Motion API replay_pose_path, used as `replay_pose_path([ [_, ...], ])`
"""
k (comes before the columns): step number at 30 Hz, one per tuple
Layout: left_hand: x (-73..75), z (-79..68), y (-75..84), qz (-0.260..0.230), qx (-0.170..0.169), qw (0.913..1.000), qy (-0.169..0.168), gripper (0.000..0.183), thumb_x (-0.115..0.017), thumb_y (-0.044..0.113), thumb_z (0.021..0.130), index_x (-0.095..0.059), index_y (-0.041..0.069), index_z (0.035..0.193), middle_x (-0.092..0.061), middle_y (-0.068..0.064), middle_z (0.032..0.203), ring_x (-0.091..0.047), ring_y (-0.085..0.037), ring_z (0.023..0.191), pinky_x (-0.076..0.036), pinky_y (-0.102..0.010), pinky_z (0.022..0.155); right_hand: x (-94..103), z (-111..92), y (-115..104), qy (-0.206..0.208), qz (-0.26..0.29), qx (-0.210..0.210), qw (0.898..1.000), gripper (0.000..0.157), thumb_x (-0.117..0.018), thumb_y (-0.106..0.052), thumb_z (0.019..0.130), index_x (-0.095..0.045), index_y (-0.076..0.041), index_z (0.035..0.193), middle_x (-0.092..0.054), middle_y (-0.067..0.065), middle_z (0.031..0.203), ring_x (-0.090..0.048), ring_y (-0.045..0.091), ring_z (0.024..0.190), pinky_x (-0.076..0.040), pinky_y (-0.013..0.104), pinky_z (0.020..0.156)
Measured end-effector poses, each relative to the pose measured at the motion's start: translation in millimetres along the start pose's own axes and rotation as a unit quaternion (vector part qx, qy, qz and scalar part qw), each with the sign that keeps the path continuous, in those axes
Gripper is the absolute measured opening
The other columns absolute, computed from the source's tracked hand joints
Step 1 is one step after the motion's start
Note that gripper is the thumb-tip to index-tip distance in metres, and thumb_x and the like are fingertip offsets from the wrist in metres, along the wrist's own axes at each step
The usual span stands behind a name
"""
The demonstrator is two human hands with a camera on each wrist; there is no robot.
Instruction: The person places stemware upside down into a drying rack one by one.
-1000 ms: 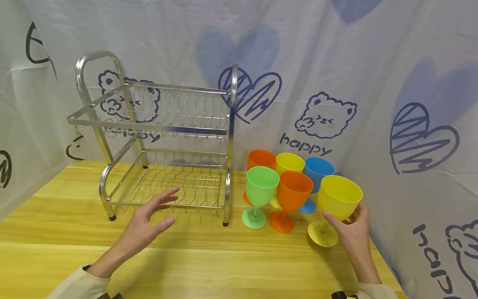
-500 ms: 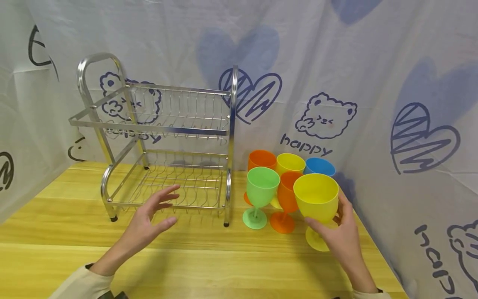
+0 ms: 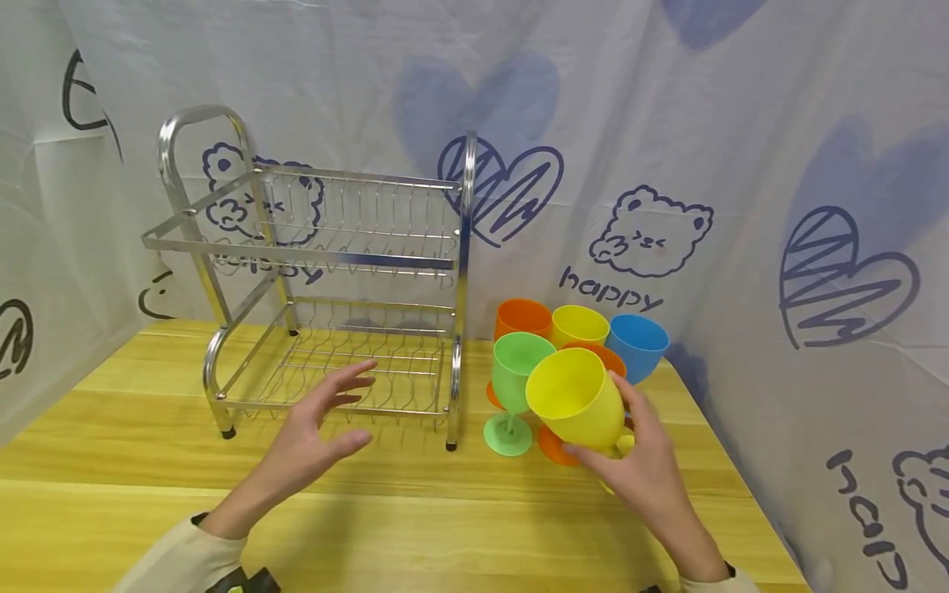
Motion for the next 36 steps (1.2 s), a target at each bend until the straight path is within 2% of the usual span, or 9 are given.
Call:
replay_pose_path([
  [4, -5.1, 4.3, 3.2, -0.002, -0.005, 1.0, -0.005, 0.072, -0.075, 0.03, 0.081, -0.045, 0.011, 0.143, -0.049, -0.01, 0.14, -0.05, -0.03, 0.12, -0.043, -0.054, 0.096, -6.4, 3, -9, -0.013, -0.005, 0.035, 0.999, 0.091, -0.088, -0.014, 0.07, -0.037, -0.006, 0.145, -0.048, 0.016, 0.136, -0.048, 0.029, 0.111, -0.043, 0.046, 0.086],
  [9, -10.9, 10.2, 8.3, -0.006, -0.012, 0.9998, -0.016, 0.073, -0.076, 0.03, 0.08, -0.045, 0.011, 0.143, -0.048, -0.01, 0.141, -0.049, -0.029, 0.122, -0.044, -0.053, 0.097, -15.6, 7, -16, -0.018, -0.022, 0.086, 0.996, 0.093, -0.091, -0.012, 0.064, -0.041, -0.005, 0.142, -0.052, 0.014, 0.13, -0.048, 0.024, 0.106, -0.043, 0.043, 0.082],
  [13, -16.6, 14.7, 11.1, -0.009, -0.015, 0.9994, -0.03, 0.075, -0.076, 0.032, 0.08, -0.043, 0.011, 0.144, -0.047, -0.008, 0.143, -0.048, -0.028, 0.123, -0.044, -0.051, 0.097, -23.8, 11, -20, -0.033, -0.021, 0.111, 0.993, 0.094, -0.092, -0.008, 0.061, -0.043, -0.003, 0.141, -0.052, 0.016, 0.127, -0.048, 0.027, 0.105, -0.045, 0.051, 0.085],
  [16, -21.6, 17.5, 13.3, -0.013, -0.008, 0.999, -0.041, 0.077, -0.077, 0.028, 0.078, -0.043, 0.012, 0.145, -0.045, -0.008, 0.144, -0.047, -0.028, 0.124, -0.044, -0.05, 0.098, -30.0, 14, -24, -0.049, -0.023, 0.119, 0.991, 0.092, -0.092, -0.007, 0.061, -0.043, -0.003, 0.14, -0.052, 0.018, 0.128, -0.05, 0.031, 0.106, -0.047, 0.056, 0.086],
  [21, -29.7, 20.6, 15.7, -0.014, 0.003, 0.9981, -0.06, 0.08, -0.079, 0.024, 0.076, -0.041, 0.014, 0.146, -0.042, -0.006, 0.147, -0.046, -0.026, 0.125, -0.044, -0.049, 0.098, -41.2, 16, -31, -0.073, -0.029, 0.137, 0.988, 0.091, -0.091, -0.011, 0.062, -0.044, -0.007, 0.14, -0.052, 0.016, 0.126, -0.051, 0.031, 0.107, -0.05, 0.056, 0.085],
  [28, -39.4, 24.3, 17.5, -0.004, -0.009, 0.9964, -0.084, 0.089, -0.085, 0.024, 0.072, -0.038, 0.013, 0.147, -0.037, -0.004, 0.15, -0.042, -0.025, 0.129, -0.043, -0.045, 0.101, -56.4, 18, -39, -0.103, -0.029, 0.18, 0.978, 0.092, -0.092, -0.015, 0.062, -0.045, -0.011, 0.141, -0.051, 0.012, 0.128, -0.049, 0.028, 0.109, -0.05, 0.05, 0.083],
  [32, -43.0, 24.8, 16.4, 0.014, -0.007, 0.995, -0.098, 0.094, -0.087, 0.026, 0.069, -0.037, 0.012, 0.148, -0.033, -0.005, 0.152, -0.035, -0.025, 0.135, -0.042, -0.047, 0.102, -63.4, 18, -44, -0.117, -0.041, 0.193, 0.973, 0.092, -0.093, -0.017, 0.063, -0.045, -0.011, 0.141, -0.051, 0.012, 0.128, -0.05, 0.029, 0.11, -0.052, 0.05, 0.085],
  [36, -45.5, 25.6, 15.0, 0.019, -0.017, 0.9941, -0.106, 0.097, -0.089, 0.024, 0.067, -0.037, 0.01, 0.147, -0.033, -0.008, 0.152, -0.035, -0.026, 0.136, -0.042, -0.047, 0.102, -69.5, 18, -48, -0.119, -0.05, 0.216, 0.968, 0.092, -0.093, -0.016, 0.061, -0.047, -0.011, 0.14, -0.052, 0.014, 0.127, -0.051, 0.031, 0.11, -0.053, 0.05, 0.084],
])
Point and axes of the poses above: each hand's wrist, its own z-axis towards the middle knuckle, its own x-axis out of the back of the hand, y = z × x, the point moved 2 cm from there along z, towards the middle knuckle
